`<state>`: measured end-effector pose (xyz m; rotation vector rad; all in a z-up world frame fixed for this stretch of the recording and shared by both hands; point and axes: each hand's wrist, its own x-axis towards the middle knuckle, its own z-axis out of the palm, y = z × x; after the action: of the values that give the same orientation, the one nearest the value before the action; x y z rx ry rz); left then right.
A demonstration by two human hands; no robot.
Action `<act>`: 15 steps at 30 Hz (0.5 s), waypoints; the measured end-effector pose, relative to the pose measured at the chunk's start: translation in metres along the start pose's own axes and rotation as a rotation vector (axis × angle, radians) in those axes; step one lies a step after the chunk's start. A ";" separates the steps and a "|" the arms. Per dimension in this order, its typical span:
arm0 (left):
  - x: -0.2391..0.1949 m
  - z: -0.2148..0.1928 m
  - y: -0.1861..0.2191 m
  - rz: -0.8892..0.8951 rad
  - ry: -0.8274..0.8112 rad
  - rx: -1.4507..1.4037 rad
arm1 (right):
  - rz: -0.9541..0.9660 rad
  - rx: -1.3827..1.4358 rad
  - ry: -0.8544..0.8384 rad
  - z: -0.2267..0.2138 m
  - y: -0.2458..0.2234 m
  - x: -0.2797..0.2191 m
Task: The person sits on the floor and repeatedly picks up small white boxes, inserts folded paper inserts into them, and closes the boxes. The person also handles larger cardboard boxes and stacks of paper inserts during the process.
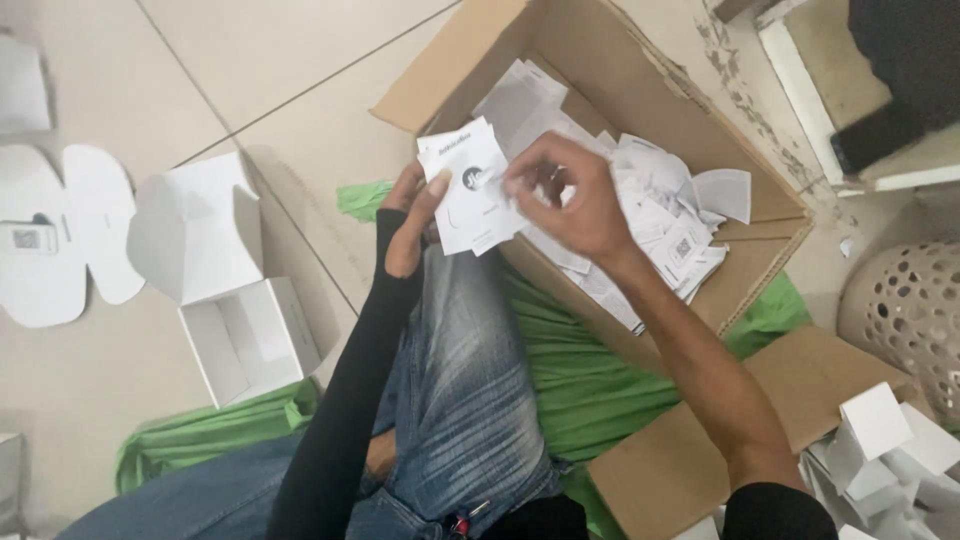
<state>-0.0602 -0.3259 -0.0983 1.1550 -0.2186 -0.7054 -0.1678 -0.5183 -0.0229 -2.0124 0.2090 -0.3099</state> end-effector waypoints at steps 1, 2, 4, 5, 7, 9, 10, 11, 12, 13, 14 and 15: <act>-0.013 -0.017 -0.007 0.016 0.020 -0.007 | -0.016 -0.001 -0.021 0.019 -0.009 -0.001; -0.028 -0.035 -0.014 0.096 -0.004 0.001 | -0.050 -0.036 -0.060 0.041 -0.018 -0.001; -0.056 -0.076 -0.018 0.194 0.013 0.019 | -0.110 -0.052 -0.133 0.089 -0.021 -0.004; -0.070 -0.100 -0.015 0.167 0.087 0.094 | -0.111 -0.006 -0.143 0.116 -0.014 -0.006; -0.109 -0.149 -0.002 0.144 0.223 0.176 | -0.127 0.071 -0.205 0.173 -0.013 -0.008; -0.148 -0.191 0.019 0.141 0.504 0.484 | -0.060 0.083 -0.313 0.224 -0.024 -0.006; -0.165 -0.208 0.026 0.133 0.544 0.484 | -0.065 0.097 -0.350 0.246 -0.021 -0.011; -0.183 -0.224 0.033 0.123 0.536 0.542 | -0.046 0.043 -0.414 0.268 -0.018 -0.017; -0.191 -0.240 0.041 0.129 0.515 0.596 | -0.041 -0.023 -0.463 0.286 -0.014 -0.016; -0.192 -0.262 0.015 0.136 0.544 0.594 | -0.059 -0.020 -0.485 0.295 -0.016 -0.016; -0.192 -0.283 -0.011 0.184 0.550 0.756 | -0.063 -0.068 -0.490 0.302 -0.017 -0.018; -0.192 -0.305 -0.037 0.229 0.554 0.920 | -0.068 -0.116 -0.493 0.309 -0.018 -0.019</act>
<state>-0.0690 0.0153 -0.2197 2.1100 -0.2010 -0.0223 -0.0907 -0.2417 -0.1405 -2.1463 -0.1552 0.1647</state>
